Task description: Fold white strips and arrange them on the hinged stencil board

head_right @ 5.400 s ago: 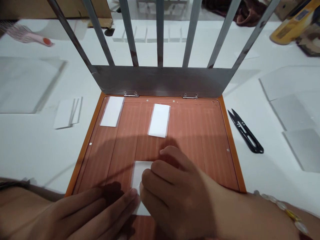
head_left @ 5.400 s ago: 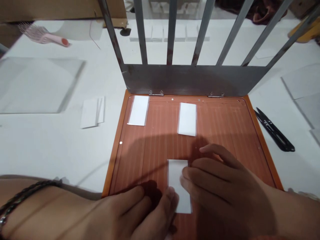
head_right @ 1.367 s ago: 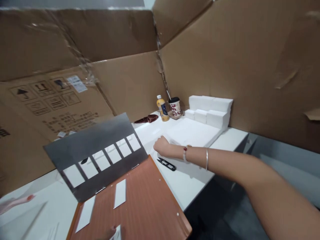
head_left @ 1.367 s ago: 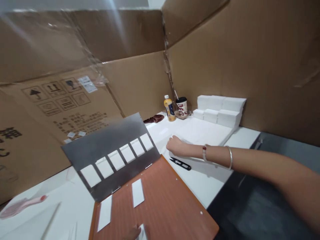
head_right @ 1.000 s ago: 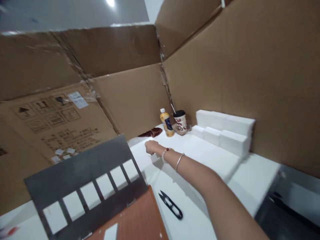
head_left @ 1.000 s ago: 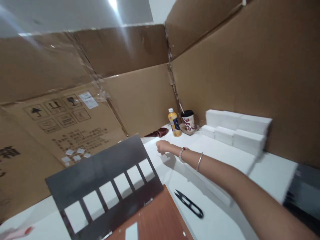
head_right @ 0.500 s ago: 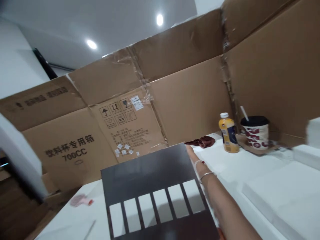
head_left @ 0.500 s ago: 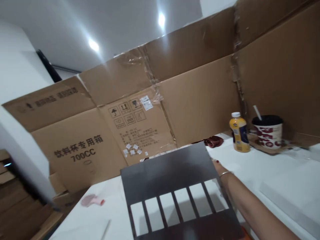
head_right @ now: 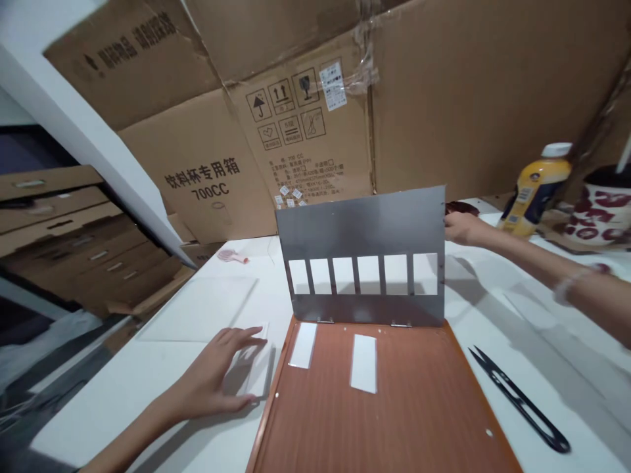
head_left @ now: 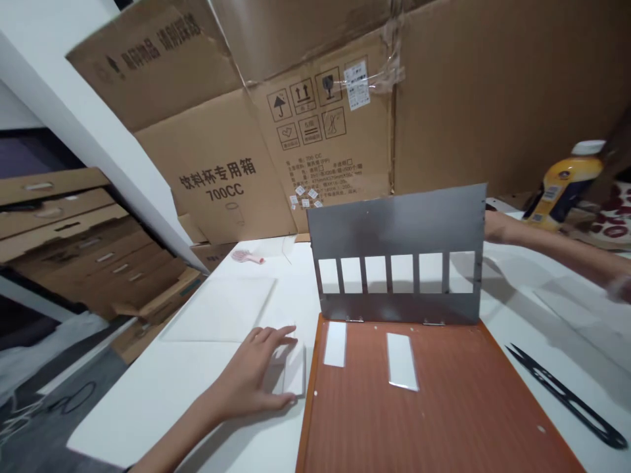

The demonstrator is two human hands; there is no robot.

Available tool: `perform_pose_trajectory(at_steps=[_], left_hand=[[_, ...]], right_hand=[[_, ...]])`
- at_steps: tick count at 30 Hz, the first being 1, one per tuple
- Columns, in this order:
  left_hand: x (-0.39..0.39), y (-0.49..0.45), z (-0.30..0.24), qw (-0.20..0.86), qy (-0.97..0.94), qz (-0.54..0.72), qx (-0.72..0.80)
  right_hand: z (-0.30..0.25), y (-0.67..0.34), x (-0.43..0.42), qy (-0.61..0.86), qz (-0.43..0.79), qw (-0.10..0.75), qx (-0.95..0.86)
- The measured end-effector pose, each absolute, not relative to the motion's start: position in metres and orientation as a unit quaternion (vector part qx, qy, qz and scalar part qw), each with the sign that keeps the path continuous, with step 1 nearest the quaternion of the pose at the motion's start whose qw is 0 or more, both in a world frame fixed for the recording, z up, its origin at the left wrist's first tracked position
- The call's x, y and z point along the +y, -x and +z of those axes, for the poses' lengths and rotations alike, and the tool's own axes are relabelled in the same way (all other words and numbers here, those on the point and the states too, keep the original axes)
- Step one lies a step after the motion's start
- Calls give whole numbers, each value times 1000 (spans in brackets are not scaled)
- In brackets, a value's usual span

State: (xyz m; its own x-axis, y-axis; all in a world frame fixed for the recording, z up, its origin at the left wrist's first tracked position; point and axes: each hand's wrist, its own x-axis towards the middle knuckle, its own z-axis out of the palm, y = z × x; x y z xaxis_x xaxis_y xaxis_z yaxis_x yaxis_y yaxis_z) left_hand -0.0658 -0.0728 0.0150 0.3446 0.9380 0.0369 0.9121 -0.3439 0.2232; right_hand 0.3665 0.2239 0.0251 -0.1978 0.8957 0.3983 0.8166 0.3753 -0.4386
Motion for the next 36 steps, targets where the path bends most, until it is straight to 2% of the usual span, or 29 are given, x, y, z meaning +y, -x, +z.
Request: perform_pose_trajectory(at_steps=[3,6,10,14,18,22,25,30,32,36], left_hand=[[-66,61,12,95,-815,77,567],[-57,51,11,80,-828,77,549],[-39,35,18,54,-851,68,517],[-34,46,30,33,-850,61,523],[-43,78,37,14,-833,45,551],[-49,82,34,22,-838,35,545],[-54,47,27,18,-859,37,511],[-66,-36,13,-26,-925,64,373],[-66,-59,7,-48,-929,80,357],[-65,-80,-8,-17,-930,90,355]], right_hand=[[27,-404,188,571,69,214,-789],[24,-420,122,560,57,191,-804],[8,-399,33,433,46,184,-881],[-7,-366,-17,354,53,122,-926],[-12,-347,-25,316,92,113,-938],[-14,-325,-11,302,108,144,-936],[-19,-304,3,301,80,173,-934],[-27,-281,25,287,54,193,-937],[-27,-279,30,290,57,195,-935],[-26,-284,28,285,81,183,-937]])
